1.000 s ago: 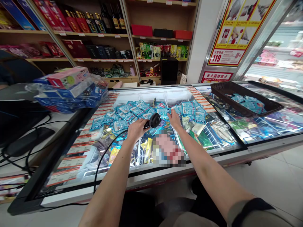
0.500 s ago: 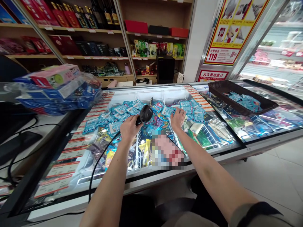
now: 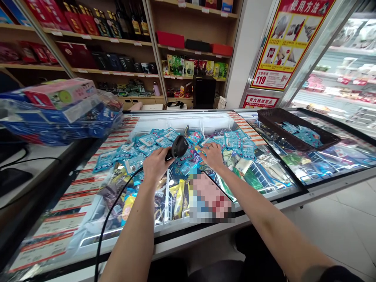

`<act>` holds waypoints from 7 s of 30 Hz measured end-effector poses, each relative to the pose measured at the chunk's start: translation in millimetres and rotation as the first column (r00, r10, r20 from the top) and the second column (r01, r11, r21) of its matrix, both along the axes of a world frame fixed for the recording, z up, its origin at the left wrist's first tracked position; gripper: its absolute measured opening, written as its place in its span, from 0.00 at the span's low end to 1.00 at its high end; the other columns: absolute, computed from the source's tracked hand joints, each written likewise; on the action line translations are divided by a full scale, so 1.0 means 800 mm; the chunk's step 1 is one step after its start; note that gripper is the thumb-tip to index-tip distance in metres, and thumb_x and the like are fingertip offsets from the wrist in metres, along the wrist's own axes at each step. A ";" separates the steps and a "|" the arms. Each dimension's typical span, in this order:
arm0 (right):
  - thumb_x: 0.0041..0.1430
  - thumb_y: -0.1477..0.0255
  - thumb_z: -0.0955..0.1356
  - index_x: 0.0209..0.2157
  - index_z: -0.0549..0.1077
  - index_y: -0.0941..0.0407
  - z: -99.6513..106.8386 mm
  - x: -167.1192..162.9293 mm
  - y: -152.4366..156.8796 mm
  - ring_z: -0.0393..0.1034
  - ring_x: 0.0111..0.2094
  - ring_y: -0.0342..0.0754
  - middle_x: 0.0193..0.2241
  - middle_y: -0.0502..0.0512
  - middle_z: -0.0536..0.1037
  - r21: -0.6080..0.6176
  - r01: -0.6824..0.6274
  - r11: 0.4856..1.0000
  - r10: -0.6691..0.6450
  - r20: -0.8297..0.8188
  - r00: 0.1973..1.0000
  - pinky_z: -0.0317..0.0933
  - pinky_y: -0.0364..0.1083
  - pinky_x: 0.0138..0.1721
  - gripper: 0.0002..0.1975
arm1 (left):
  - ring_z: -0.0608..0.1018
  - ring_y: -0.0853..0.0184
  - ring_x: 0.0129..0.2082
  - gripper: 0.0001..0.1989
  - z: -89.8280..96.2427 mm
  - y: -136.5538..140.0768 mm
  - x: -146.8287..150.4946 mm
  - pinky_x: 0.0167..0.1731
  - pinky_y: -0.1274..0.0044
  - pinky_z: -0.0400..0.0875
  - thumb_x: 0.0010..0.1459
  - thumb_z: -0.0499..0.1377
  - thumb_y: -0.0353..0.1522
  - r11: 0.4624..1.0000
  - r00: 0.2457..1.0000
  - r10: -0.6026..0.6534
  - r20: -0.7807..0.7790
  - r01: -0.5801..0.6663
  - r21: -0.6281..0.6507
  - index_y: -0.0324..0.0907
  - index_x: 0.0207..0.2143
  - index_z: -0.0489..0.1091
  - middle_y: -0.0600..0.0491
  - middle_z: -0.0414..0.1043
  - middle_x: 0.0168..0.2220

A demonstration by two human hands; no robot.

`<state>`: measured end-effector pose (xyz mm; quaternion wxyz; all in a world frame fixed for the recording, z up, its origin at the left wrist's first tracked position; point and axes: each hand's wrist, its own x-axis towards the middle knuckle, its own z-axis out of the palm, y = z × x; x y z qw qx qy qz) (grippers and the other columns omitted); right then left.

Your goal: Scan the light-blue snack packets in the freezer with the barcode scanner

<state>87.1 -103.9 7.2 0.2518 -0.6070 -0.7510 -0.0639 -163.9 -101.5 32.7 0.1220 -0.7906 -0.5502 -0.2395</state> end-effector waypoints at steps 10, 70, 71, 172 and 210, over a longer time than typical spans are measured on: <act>0.49 0.43 0.61 0.38 0.73 0.54 0.006 -0.041 0.014 0.59 0.47 0.57 0.40 0.59 0.71 -0.089 -0.013 0.996 0.007 -0.063 0.998 0.51 0.54 0.48 0.30 | 0.71 0.60 0.43 0.19 0.000 0.003 -0.008 0.29 0.74 0.60 0.56 0.53 0.41 1.000 0.998 -0.019 -0.058 0.019 0.004 0.48 0.49 0.64 0.50 0.71 0.40; 0.58 0.62 0.60 0.41 0.67 0.55 -0.045 0.014 0.051 0.64 0.28 0.43 0.29 0.50 0.71 0.059 0.022 0.998 0.032 -0.774 0.632 0.61 0.44 0.32 0.15 | 0.73 0.61 0.41 0.18 0.000 0.001 0.010 0.32 0.74 0.64 0.55 0.53 0.39 0.977 0.953 -0.199 -0.229 0.173 -0.129 0.47 0.48 0.65 0.51 0.72 0.40; 0.58 0.62 0.60 0.41 0.67 0.55 -0.045 0.014 0.051 0.64 0.28 0.43 0.29 0.50 0.71 0.061 0.020 0.998 0.034 -0.773 0.634 0.61 0.44 0.32 0.15 | 0.73 0.61 0.41 0.18 0.000 0.001 0.010 0.32 0.74 0.64 0.55 0.53 0.39 0.977 0.953 -0.197 -0.228 0.171 -0.129 0.47 0.48 0.65 0.51 0.72 0.40; 0.59 0.65 0.60 0.43 0.61 0.55 -0.028 0.001 0.060 0.65 0.33 0.46 0.35 0.53 0.71 0.252 0.249 0.935 0.029 -0.755 0.656 0.58 0.44 0.36 0.12 | 0.73 0.61 0.41 0.19 -0.009 0.005 -0.002 0.29 0.74 0.61 0.56 0.51 0.43 0.999 0.988 -0.037 -0.150 0.036 -0.010 0.47 0.48 0.64 0.51 0.72 0.40; 0.60 0.65 0.57 0.50 0.58 0.58 -0.023 -0.005 0.056 0.66 0.30 0.45 0.31 0.52 0.71 0.045 0.145 0.988 -0.079 -0.663 0.744 0.59 0.42 0.32 0.18 | 0.73 0.61 0.42 0.21 0.001 -0.002 0.013 0.32 0.75 0.63 0.55 0.53 0.42 0.989 0.982 -0.123 -0.141 0.109 -0.102 0.48 0.50 0.63 0.50 0.71 0.42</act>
